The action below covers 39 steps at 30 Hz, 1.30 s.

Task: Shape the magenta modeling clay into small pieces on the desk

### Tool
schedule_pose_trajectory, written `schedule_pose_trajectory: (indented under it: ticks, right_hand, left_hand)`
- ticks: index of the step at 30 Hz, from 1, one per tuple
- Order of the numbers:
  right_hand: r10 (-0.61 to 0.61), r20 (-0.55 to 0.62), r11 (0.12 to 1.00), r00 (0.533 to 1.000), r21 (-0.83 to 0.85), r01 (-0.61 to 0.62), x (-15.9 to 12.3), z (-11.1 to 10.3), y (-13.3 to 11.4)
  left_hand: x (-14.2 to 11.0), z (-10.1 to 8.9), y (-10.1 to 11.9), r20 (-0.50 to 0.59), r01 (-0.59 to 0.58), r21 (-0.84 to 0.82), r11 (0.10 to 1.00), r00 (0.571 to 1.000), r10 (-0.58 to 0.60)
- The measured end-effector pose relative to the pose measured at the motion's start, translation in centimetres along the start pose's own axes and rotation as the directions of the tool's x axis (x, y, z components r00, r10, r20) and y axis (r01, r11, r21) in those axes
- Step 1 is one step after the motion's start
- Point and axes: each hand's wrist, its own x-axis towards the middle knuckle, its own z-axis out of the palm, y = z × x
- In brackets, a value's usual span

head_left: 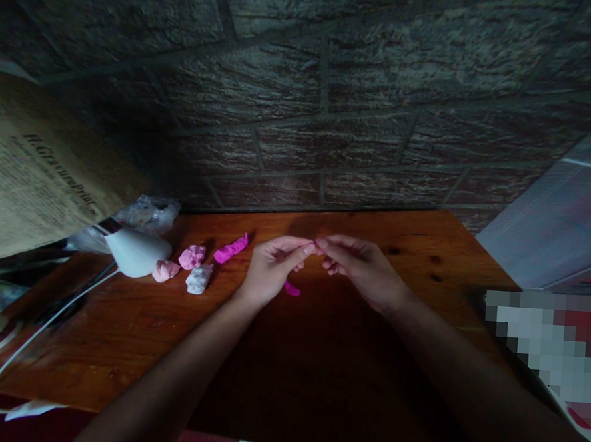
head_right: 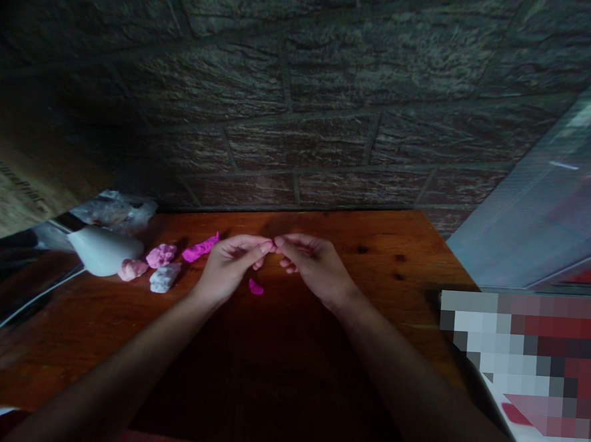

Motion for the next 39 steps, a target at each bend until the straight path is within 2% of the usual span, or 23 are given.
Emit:
schedule_pose_trajectory:
  ticks: [9, 14, 24, 30, 39]
  right_hand:
    - [-0.032, 0.022, 0.998, 0.999, -0.06, 0.033, -0.04, -0.23, 0.14]
    - [-0.078, 0.028, 0.993, 0.997, -0.082, 0.08, -0.04, -0.17, -0.03]
    - [-0.082, 0.002, 0.989, 0.997, -0.123, 0.081, -0.05, -0.25, 0.21]
    - [-0.063, -0.007, 0.991, 0.998, -0.12, 0.062, 0.12, -0.36, 0.4]
    - [-0.105, 0.014, 0.973, 0.994, -0.203, 0.106, 0.17, -0.41, 0.32]
  left_hand:
    - [-0.21, 0.16, 0.29, 0.044, 0.059, 0.009, 0.998, 0.997, -0.06]
    - [-0.14, 0.19, 0.05, 0.092, 0.042, -0.046, 0.998, 0.995, -0.037]
    - [-0.09, 0.22, -0.24, -0.016, 0.05, -0.05, 0.998, 0.999, -0.05]
    - [-0.08, 0.19, -0.2, -0.041, 0.04, -0.004, 0.999, 0.998, -0.04]
    - [-0.14, 0.3, -0.05, -0.074, 0.041, 0.013, 0.999, 0.996, -0.04]
